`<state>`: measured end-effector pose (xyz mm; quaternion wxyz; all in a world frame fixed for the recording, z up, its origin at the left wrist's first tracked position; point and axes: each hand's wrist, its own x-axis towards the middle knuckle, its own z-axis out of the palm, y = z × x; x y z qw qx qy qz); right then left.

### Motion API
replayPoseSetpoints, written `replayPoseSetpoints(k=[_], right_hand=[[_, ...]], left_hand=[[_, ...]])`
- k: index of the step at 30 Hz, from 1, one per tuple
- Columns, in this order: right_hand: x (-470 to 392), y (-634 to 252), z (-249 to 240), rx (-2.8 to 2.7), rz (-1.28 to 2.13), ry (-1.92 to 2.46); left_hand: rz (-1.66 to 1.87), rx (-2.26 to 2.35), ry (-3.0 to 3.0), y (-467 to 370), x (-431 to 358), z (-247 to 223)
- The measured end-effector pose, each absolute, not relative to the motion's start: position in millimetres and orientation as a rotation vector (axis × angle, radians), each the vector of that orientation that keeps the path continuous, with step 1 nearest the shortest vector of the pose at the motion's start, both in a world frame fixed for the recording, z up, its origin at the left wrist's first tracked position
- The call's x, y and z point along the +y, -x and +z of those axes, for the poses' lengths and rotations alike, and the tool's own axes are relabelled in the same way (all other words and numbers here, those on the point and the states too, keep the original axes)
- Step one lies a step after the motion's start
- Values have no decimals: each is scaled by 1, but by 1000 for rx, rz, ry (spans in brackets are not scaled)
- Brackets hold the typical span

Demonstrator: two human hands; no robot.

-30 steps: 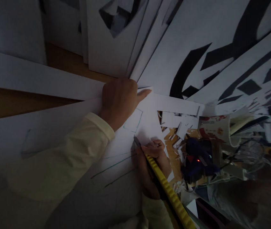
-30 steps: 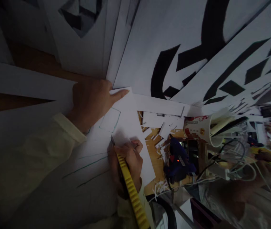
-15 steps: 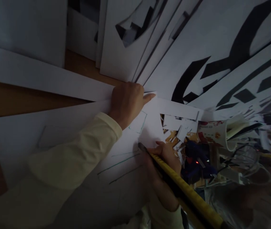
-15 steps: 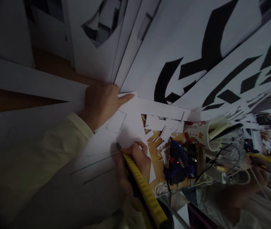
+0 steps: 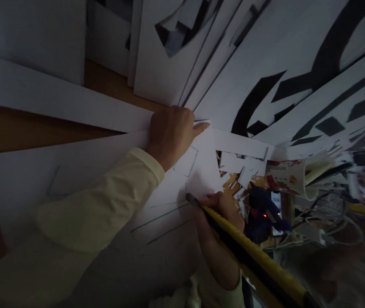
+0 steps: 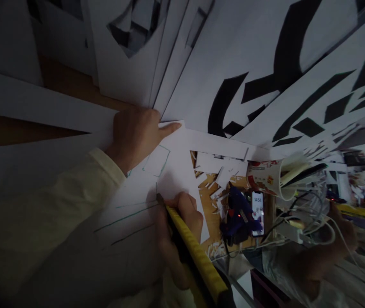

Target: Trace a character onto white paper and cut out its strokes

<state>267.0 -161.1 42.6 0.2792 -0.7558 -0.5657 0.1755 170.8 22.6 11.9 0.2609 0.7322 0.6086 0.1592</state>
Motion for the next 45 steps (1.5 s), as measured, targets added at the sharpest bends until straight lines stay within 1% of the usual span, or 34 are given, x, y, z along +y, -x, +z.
replayPoseSetpoints(k=[5,8,12,17,20,22,29,35,41,45], right_hand=[[-159,-265,49,-1529,476,2055],[-159,-265,51,-1499,537,2091],[-164,-263,34,-1351,627,1971],[-161,-258,5,-1302,307,1680],[-157,-257,1,-1347,134,1573],[-155,-258,2,-1342,88,1548],[-154,-260,-7,-1418,196,1650],[-152,-259,-9,-1408,251,1687],[-151,-257,-11,-1409,240,1775],[-150,-257,-12,-1438,223,1725]], left_hand=[[447,1660,-2029,-171,21,13],[399,1689,-2070,-172,20,14],[290,1739,-2110,-172,18,16],[158,1815,-2129,-174,17,20],[133,1820,-2156,-174,16,21],[136,1826,-2172,-174,15,22],[112,1911,-2150,-180,9,28],[157,1855,-2268,-178,0,35],[133,1897,-2249,-180,-2,36],[67,1922,-2228,-181,0,37]])
